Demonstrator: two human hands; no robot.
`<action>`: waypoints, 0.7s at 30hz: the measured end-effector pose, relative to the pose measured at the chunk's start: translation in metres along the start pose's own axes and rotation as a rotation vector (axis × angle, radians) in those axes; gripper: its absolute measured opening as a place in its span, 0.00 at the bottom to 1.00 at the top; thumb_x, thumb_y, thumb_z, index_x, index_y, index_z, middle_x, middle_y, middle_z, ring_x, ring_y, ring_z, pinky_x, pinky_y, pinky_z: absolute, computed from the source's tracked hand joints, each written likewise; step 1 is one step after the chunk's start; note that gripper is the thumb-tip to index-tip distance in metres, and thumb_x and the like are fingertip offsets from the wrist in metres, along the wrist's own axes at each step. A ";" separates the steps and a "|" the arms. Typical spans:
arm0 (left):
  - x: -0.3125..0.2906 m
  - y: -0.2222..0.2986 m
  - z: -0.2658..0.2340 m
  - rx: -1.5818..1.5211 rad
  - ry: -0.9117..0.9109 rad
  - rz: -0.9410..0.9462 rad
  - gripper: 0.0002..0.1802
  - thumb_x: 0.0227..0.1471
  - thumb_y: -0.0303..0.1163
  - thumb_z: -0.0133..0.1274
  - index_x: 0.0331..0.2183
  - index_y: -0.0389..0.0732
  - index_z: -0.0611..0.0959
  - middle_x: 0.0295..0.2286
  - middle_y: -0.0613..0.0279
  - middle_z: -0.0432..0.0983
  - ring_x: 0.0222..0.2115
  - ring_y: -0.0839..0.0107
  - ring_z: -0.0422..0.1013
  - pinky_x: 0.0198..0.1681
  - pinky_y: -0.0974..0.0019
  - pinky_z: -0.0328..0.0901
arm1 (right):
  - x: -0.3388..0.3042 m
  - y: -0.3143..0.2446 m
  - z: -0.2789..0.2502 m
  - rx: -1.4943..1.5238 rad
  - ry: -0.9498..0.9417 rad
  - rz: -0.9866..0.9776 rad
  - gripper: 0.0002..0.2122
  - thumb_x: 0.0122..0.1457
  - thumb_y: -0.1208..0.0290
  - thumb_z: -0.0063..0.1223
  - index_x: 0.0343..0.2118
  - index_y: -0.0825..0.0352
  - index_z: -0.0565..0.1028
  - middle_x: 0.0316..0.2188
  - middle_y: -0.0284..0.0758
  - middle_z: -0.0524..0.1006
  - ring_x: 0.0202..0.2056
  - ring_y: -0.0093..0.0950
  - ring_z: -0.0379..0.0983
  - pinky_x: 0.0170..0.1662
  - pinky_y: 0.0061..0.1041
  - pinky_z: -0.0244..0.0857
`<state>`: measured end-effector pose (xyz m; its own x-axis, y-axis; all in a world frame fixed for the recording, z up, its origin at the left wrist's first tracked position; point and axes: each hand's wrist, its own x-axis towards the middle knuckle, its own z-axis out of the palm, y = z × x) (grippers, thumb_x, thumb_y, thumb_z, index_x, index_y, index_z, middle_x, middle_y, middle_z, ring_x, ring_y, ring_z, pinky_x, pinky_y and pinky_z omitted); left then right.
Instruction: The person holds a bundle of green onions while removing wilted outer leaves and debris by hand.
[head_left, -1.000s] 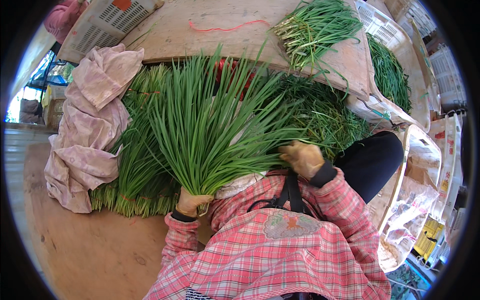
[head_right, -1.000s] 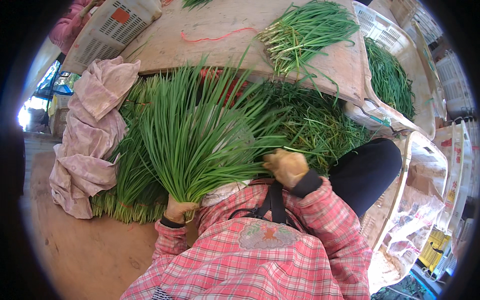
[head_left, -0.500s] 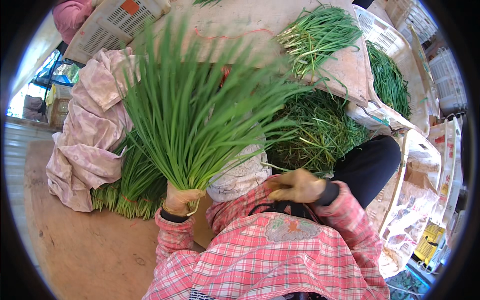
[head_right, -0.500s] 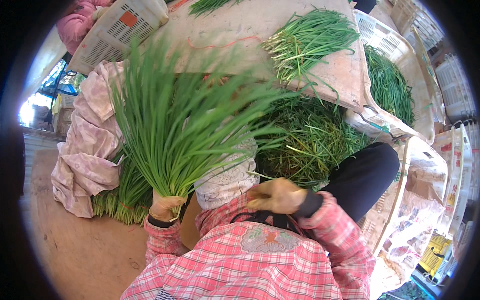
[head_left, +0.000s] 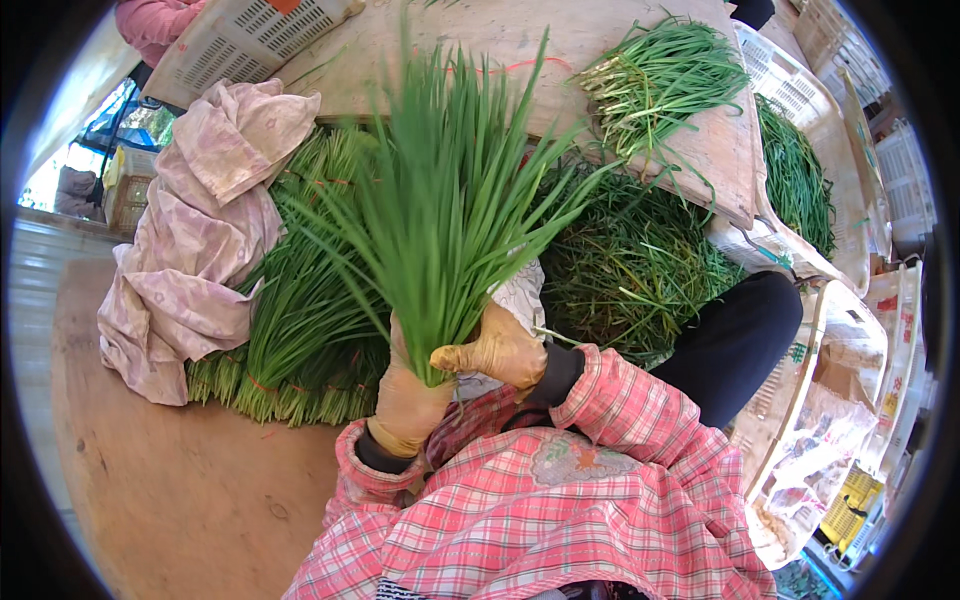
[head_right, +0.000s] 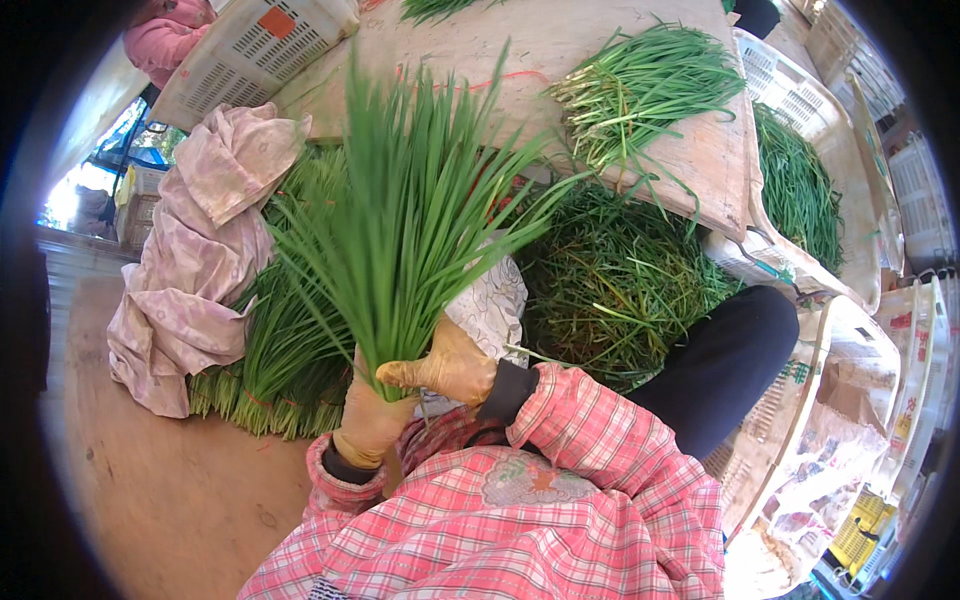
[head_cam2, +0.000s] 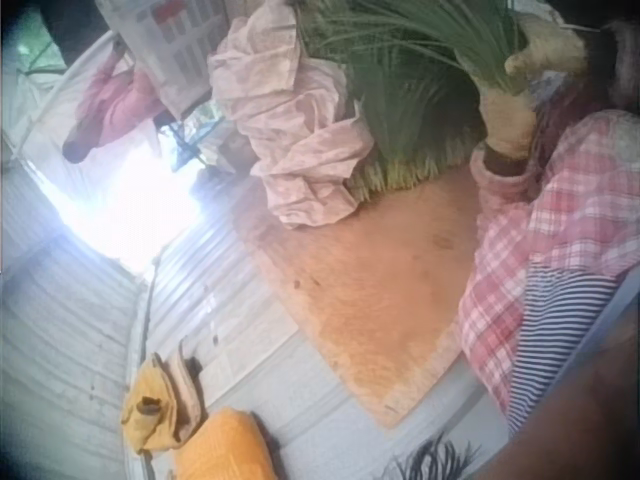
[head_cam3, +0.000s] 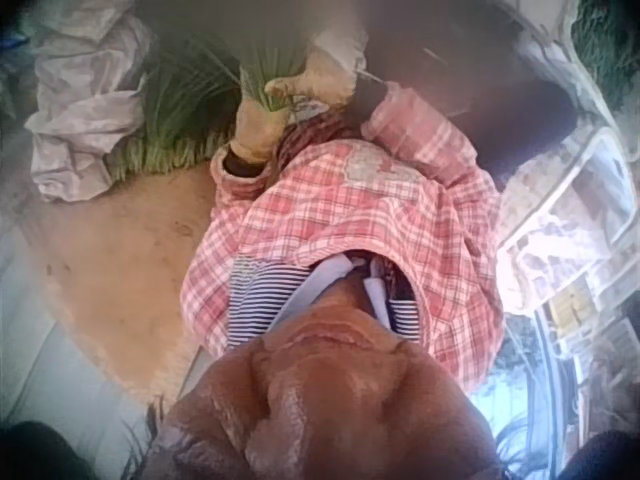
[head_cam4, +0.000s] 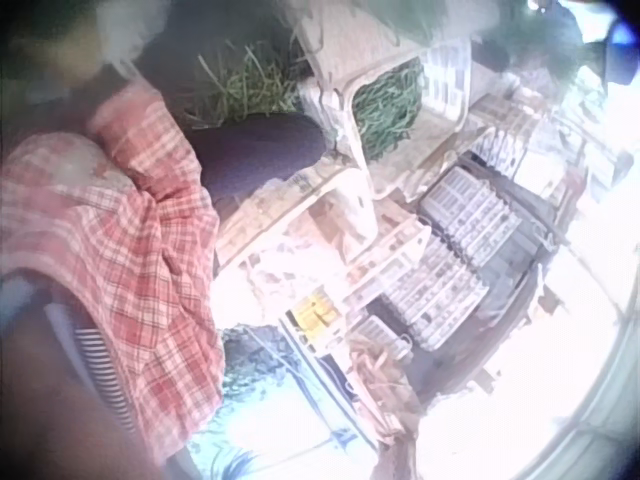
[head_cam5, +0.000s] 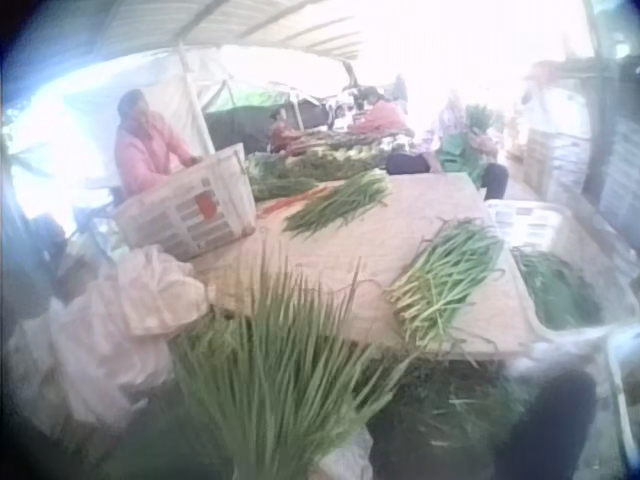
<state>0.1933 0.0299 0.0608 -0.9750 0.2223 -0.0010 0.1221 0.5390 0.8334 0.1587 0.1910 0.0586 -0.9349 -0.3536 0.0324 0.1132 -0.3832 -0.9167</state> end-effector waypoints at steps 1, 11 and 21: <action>-0.004 0.010 0.003 0.144 0.015 -0.106 0.49 0.41 0.26 0.59 0.59 0.37 0.48 0.39 0.49 0.73 0.35 0.53 0.73 0.37 0.59 0.67 | -0.003 0.010 -0.001 -0.037 0.050 -0.016 0.46 0.35 0.48 0.70 0.54 0.71 0.60 0.50 0.40 0.67 0.53 0.34 0.61 0.57 0.33 0.52; -0.006 0.009 0.012 -0.240 -0.217 -0.141 0.55 0.38 0.27 0.64 0.60 0.35 0.45 0.51 0.55 0.62 0.51 0.66 0.62 0.53 0.65 0.59 | -0.011 0.032 -0.017 0.180 0.173 0.264 0.23 0.45 0.69 0.67 0.44 0.69 0.71 0.37 0.35 0.77 0.38 0.26 0.73 0.43 0.27 0.67; -0.011 -0.015 0.013 -0.457 -0.161 -0.057 0.50 0.41 0.20 0.59 0.59 0.36 0.47 0.51 0.56 0.61 0.51 0.67 0.61 0.54 0.64 0.57 | -0.011 0.016 -0.012 0.066 0.046 0.167 0.32 0.39 0.65 0.71 0.48 0.68 0.68 0.41 0.33 0.75 0.41 0.24 0.70 0.46 0.26 0.65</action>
<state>0.2052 0.0299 0.0407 -0.9322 0.3451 -0.1091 -0.0598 0.1503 0.9868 0.1673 0.1988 0.0389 -0.9153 -0.3783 -0.1379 0.2889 -0.3782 -0.8795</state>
